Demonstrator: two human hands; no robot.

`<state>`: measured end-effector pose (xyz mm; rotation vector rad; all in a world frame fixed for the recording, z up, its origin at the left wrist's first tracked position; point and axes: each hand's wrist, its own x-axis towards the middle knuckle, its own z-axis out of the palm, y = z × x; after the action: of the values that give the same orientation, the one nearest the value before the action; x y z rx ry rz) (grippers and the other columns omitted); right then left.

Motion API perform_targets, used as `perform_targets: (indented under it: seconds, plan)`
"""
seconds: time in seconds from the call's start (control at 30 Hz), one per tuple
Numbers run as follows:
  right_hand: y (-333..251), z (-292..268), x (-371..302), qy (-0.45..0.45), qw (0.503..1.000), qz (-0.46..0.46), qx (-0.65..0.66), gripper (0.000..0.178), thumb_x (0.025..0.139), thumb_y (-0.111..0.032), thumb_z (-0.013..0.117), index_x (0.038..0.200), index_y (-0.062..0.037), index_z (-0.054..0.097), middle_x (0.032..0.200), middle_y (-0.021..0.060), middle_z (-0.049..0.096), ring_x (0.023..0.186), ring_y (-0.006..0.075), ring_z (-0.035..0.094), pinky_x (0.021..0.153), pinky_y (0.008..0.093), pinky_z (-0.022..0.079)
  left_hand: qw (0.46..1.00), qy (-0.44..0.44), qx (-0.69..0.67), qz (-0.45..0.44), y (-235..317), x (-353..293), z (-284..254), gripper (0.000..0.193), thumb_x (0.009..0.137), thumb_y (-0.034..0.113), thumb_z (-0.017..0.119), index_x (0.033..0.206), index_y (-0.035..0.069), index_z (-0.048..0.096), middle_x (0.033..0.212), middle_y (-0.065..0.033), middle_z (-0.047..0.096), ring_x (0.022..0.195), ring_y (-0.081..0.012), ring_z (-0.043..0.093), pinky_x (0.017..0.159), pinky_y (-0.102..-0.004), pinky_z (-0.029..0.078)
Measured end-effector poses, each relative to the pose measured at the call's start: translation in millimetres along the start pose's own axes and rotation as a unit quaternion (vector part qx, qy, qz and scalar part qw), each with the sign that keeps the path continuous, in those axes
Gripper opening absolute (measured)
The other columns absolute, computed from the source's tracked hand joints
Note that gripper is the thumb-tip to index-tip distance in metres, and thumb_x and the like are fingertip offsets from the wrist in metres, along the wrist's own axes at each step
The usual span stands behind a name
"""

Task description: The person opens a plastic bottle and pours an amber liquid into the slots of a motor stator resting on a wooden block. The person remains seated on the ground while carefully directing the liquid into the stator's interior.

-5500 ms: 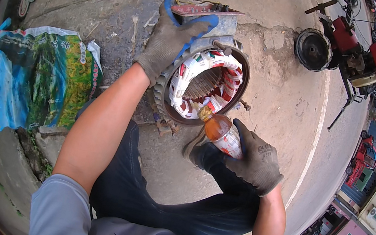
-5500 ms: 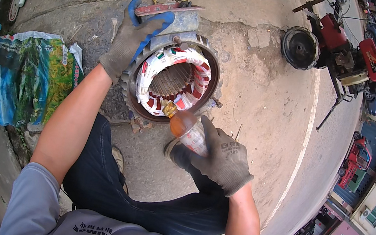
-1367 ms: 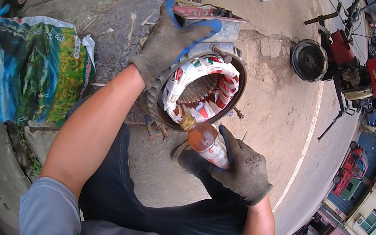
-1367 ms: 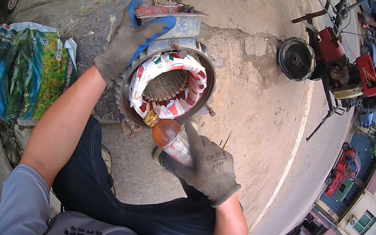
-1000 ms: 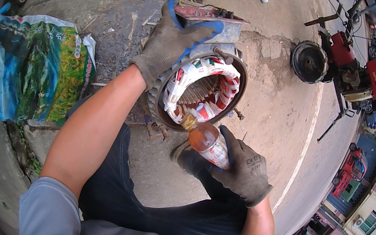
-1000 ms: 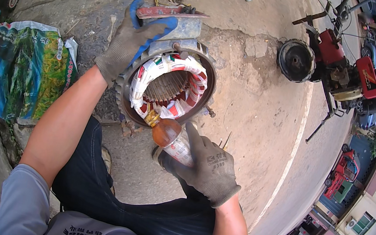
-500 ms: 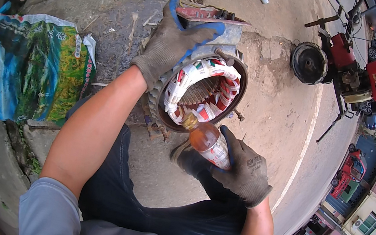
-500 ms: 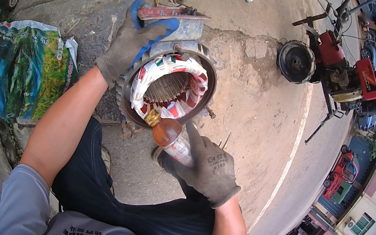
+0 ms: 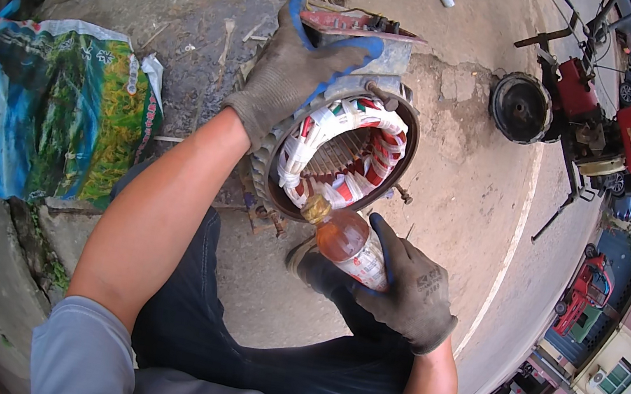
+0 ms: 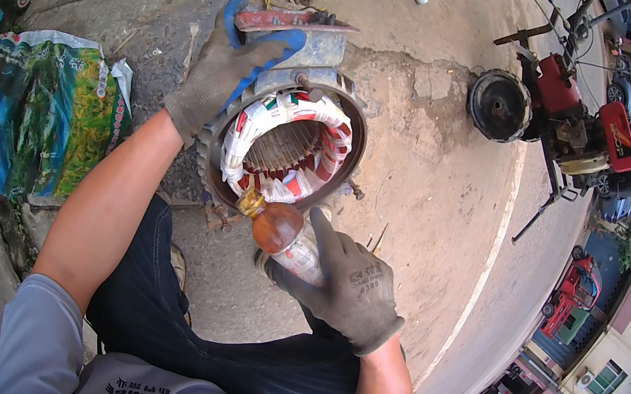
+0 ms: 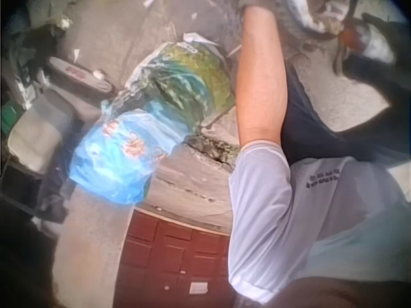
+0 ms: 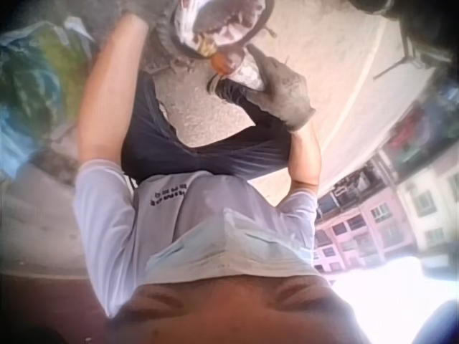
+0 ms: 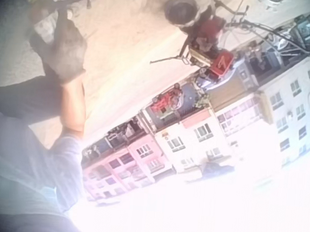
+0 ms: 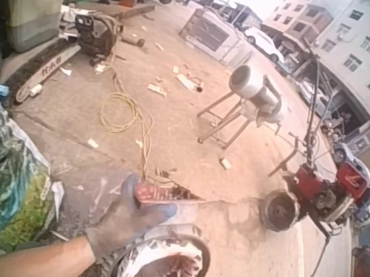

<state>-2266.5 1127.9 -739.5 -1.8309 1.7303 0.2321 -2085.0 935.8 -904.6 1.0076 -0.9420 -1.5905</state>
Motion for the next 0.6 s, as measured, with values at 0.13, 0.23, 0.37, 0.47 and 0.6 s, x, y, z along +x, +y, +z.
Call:
perform_targets:
  seconds: [0.13,0.23,0.37,0.47,0.6]
  plan:
    - [-2.2,-1.3,-1.1,-0.043,0.997,0.054,0.023,0.098,0.068,-0.028,0.089,0.157,-0.0094,0.051,0.122,0.0227,0.073,0.107,0.0417,0.073,0.094,0.0457,0.059,1.000,-0.014,-0.004,0.002,-2.2,2.4,-3.2,0.105,0.088,0.025,0.090,0.155,-0.010,0.018,0.135,-0.0211,0.068,0.121,-0.0241,0.068,0.106,-0.0356,0.055]
    - [-2.1,-1.3,-1.1,-0.055,0.996,0.062,0.024,0.098,0.068,-0.027,0.089,0.157,-0.0096,0.051,0.122,0.0229,0.073,0.107,0.0416,0.073,0.094,0.0456,0.059,0.999,-0.023,-0.039,-0.015,2.0,-1.2,-1.4,0.103,0.089,0.024,0.089,0.155,-0.010,0.018,0.135,-0.0202,0.068,0.121,-0.0237,0.068,0.107,-0.0357,0.054]
    - [-1.1,0.2,-1.9,-0.044,0.997,0.052,0.022,0.098,0.068,-0.027,0.089,0.157,-0.0098,0.051,0.121,0.0228,0.073,0.105,0.0414,0.074,0.093,0.0455,0.059,1.000,-0.014,0.002,0.011,-1.9,1.4,-2.6,0.103,0.090,0.023,0.088,0.156,-0.010,0.017,0.134,-0.0196,0.069,0.121,-0.0233,0.069,0.108,-0.0358,0.054]
    - [-2.1,0.1,-2.6,-0.037,0.998,0.050,0.017,0.098,0.068,-0.028,0.089,0.157,-0.0099,0.052,0.119,0.0225,0.074,0.104,0.0414,0.074,0.092,0.0454,0.059,1.000,-0.017,-0.014,-0.008,0.7,-1.8,-2.1,0.105,0.090,0.023,0.088,0.157,-0.011,0.015,0.135,-0.0203,0.069,0.122,-0.0232,0.068,0.107,-0.0357,0.054]
    - [-2.3,0.4,-2.5,-0.038,0.998,0.046,0.017,0.098,0.068,-0.028,0.089,0.157,-0.0100,0.052,0.115,0.0219,0.074,0.102,0.0411,0.074,0.091,0.0455,0.059,1.000,-0.024,0.004,0.013,-11.7,4.5,-7.0,0.112,0.087,0.030,0.090,0.158,-0.012,0.013,0.136,-0.0219,0.068,0.125,-0.0250,0.067,0.109,-0.0371,0.053]
